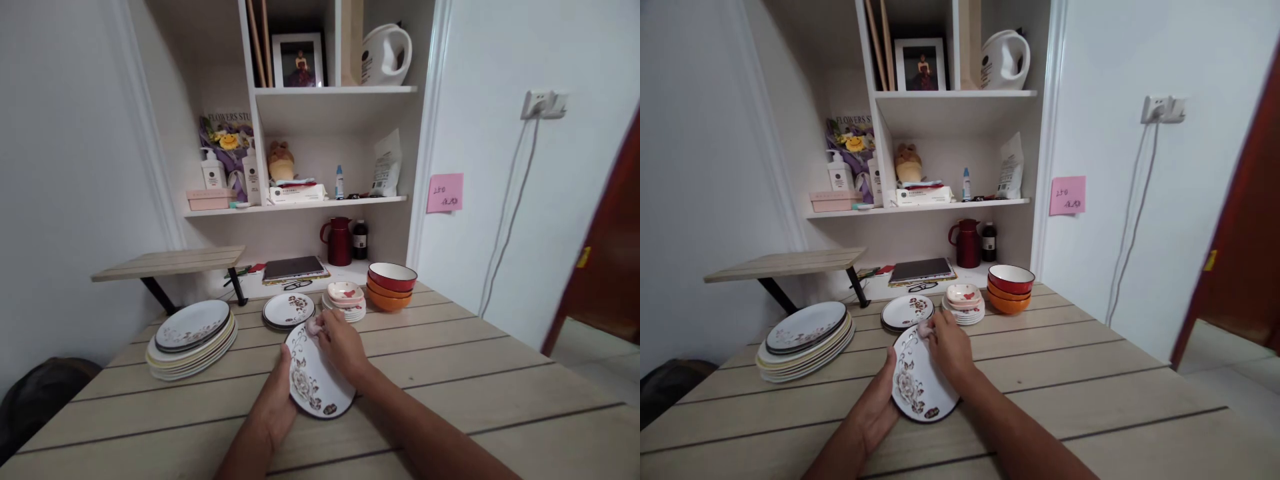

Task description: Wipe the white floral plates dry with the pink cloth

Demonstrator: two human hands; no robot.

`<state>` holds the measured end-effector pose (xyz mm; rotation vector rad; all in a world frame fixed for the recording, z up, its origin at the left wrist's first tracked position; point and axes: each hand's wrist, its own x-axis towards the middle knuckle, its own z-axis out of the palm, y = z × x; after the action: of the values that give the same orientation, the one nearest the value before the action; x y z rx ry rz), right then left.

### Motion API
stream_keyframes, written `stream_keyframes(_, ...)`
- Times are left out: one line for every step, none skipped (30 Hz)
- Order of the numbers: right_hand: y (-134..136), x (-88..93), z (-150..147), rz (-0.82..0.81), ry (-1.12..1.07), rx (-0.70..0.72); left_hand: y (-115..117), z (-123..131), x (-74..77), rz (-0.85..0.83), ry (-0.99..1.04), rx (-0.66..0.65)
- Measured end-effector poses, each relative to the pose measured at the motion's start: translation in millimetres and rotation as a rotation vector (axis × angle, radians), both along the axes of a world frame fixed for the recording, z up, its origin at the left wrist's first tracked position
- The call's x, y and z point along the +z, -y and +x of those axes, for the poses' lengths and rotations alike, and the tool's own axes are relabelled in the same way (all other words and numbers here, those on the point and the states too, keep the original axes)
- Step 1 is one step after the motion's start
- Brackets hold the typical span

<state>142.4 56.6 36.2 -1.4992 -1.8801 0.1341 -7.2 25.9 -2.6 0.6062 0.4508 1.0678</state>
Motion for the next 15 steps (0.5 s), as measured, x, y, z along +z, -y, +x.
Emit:
stream_keyframes(0.8, 1.2, -4.3, 0.002, -0.002, 0.034, -0.1, -0.4, -0.7, 0.008, -0.003, 0.004)
stream_keyframes(2.0, 2.6, -8.1, 0.010, -0.002, 0.078, 0.1, -0.7, -1.2, 0.013, -0.004, 0.007)
stream_keyframes(3.5, 3.9, -11.1, 0.022, -0.002, 0.129, 0.5, -0.9, -1.4, 0.016, -0.003, 0.007)
stream_keyframes(5.1, 5.0, -13.4, 0.036, -0.002, 0.186, 1.1, -0.9, -1.2, 0.018, -0.001, 0.005)
stream_keyframes(6.9, 5.9, -14.8, 0.048, -0.004, 0.241, 2.1, -0.8, -0.7, 0.018, 0.001, 0.004)
stream_keyframes(8.9, 6.7, -15.5, 0.052, -0.003, 0.294, 3.2, -0.6, 0.3, 0.016, 0.002, 0.003)
stream_keyframes(11.1, 7.3, -15.6, 0.051, 0.002, 0.344, 4.6, -0.3, 1.7, 0.011, 0.000, 0.003)
stream_keyframes(13.6, 7.9, -15.4, 0.046, 0.010, 0.396, 6.1, -0.1, 3.4, 0.004, -0.003, 0.004)
stream_keyframes(16.6, 8.6, -14.9, 0.035, 0.024, 0.447, 7.7, 0.0, 5.4, -0.006, -0.008, 0.007)
stream_keyframes(19.9, 9.4, -14.4, 0.021, 0.043, 0.497, 9.3, 0.0, 7.5, -0.020, -0.015, 0.009)
stream_keyframes(23.4, 10.4, -13.7, 0.005, 0.067, 0.541, 10.8, -0.1, 9.6, -0.033, -0.024, 0.012)
stream_keyframes(27.1, 11.7, -12.9, -0.016, 0.094, 0.581, 12.2, -0.4, 11.4, -0.045, -0.034, 0.016)
stream_keyframes(30.8, 13.1, -11.8, -0.043, 0.124, 0.617, 13.2, -0.8, 12.9, -0.055, -0.044, 0.020)
stream_keyframes(34.1, 14.8, -10.4, -0.079, 0.161, 0.653, 13.8, -1.2, 13.7, -0.062, -0.052, 0.025)
stream_keyframes(36.8, 16.6, -8.4, -0.123, 0.200, 0.687, 13.9, -1.6, 13.9, -0.067, -0.058, 0.028)
